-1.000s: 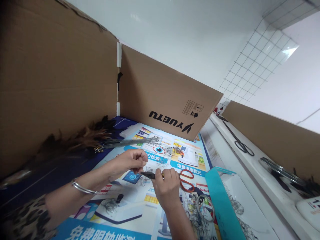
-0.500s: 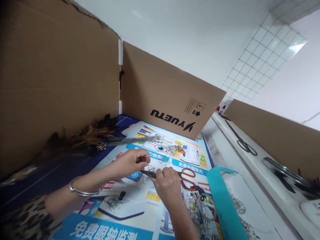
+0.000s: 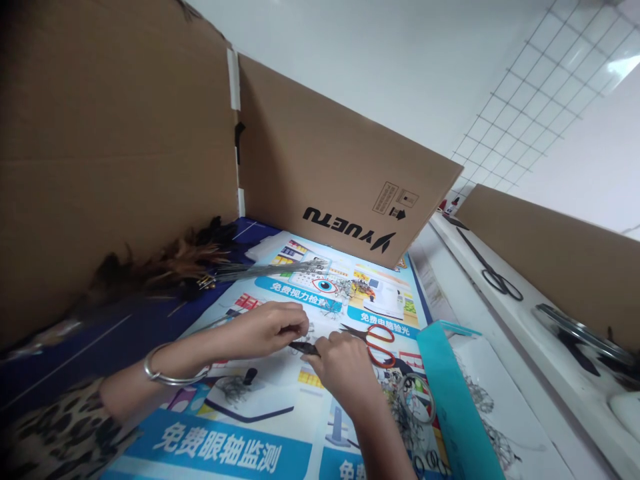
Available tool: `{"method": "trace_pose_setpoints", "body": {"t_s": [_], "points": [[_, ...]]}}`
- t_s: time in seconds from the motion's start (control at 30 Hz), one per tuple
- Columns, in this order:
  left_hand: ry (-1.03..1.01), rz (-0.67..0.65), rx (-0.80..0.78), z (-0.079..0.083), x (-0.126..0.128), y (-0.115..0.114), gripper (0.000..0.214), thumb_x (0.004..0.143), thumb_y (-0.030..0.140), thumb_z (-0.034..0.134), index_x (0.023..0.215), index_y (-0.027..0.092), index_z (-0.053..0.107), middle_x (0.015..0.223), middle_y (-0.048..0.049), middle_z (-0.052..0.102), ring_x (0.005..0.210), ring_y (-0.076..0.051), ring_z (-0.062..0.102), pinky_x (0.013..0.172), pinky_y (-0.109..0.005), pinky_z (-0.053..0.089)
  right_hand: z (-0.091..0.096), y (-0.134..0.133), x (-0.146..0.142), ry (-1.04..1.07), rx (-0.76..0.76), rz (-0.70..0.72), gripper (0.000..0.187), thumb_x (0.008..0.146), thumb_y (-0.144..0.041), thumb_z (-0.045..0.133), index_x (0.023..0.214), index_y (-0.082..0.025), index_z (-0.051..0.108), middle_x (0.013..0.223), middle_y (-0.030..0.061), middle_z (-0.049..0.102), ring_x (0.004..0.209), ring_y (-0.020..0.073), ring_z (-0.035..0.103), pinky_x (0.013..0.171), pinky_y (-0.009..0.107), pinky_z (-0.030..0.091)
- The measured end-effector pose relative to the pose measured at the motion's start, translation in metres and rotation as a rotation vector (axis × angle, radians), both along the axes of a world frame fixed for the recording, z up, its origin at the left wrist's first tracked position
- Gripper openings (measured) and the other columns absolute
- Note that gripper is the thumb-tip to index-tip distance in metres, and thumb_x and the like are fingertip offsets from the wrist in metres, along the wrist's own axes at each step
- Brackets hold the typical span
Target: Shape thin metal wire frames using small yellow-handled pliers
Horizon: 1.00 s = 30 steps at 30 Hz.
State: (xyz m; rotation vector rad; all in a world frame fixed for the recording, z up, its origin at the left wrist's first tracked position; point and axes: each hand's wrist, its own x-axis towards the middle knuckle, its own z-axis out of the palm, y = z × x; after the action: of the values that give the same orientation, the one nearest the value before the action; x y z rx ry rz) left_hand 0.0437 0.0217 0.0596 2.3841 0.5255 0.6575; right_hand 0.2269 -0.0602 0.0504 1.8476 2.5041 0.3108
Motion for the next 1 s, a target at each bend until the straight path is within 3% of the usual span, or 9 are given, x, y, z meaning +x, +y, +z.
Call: {"method": "trace_pose_setpoints", "body": {"t_s": [0.3, 0.7, 0.9, 1.0], "points": [[-0.003, -0.049, -0.027, -0.003, 0.003, -0.003, 0.024, 0.069, 0.005, 0.043, 0.074, 0.019, 0.06, 0.074, -0.0013, 0.059, 0.07, -0.015, 0.052, 0.064, -0.023, 0.036, 0.008, 0.002, 0.004, 0.039, -0.187, -0.009, 0.034, 0.083, -0.049, 0.046, 0.075, -0.021, 0.062, 0.073, 0.0012, 0.065, 0.066, 0.0145, 0.058, 0.054, 0.024, 0.026], [0.027, -0.083, 0.026, -0.006, 0.003, -0.004, 0.025, 0.07, 0.003, 0.043, 0.078, 0.019, 0.06, 0.077, -0.0012, 0.06, 0.07, -0.014, 0.053, 0.064, -0.022, 0.037, 0.009, -0.001, 0.007, 0.062, -0.258, -0.001, 0.043, 0.085, -0.055, 0.038, 0.073, -0.021, 0.062, 0.072, 0.0014, 0.066, 0.066, 0.0145, 0.058, 0.054, 0.023, 0.024], [-0.008, -0.101, -0.044, -0.004, 0.002, 0.0, 0.02, 0.069, 0.005, 0.044, 0.073, 0.017, 0.059, 0.073, -0.0005, 0.059, 0.067, -0.012, 0.052, 0.062, -0.021, 0.037, 0.01, -0.002, 0.009, 0.099, -0.272, 0.018, 0.043, 0.085, -0.055, 0.038, 0.074, -0.021, 0.062, 0.072, 0.0006, 0.065, 0.067, 0.0142, 0.057, 0.054, 0.023, 0.025], [-0.021, -0.091, -0.132, -0.003, -0.001, 0.004, 0.016, 0.07, 0.007, 0.044, 0.073, 0.016, 0.058, 0.072, 0.0, 0.058, 0.065, -0.011, 0.051, 0.059, -0.019, 0.037, 0.012, -0.003, 0.007, 0.091, -0.201, 0.025, 0.036, 0.085, -0.051, 0.043, 0.079, -0.021, 0.062, 0.076, 0.0013, 0.064, 0.071, 0.0148, 0.056, 0.058, 0.024, 0.027]]}}
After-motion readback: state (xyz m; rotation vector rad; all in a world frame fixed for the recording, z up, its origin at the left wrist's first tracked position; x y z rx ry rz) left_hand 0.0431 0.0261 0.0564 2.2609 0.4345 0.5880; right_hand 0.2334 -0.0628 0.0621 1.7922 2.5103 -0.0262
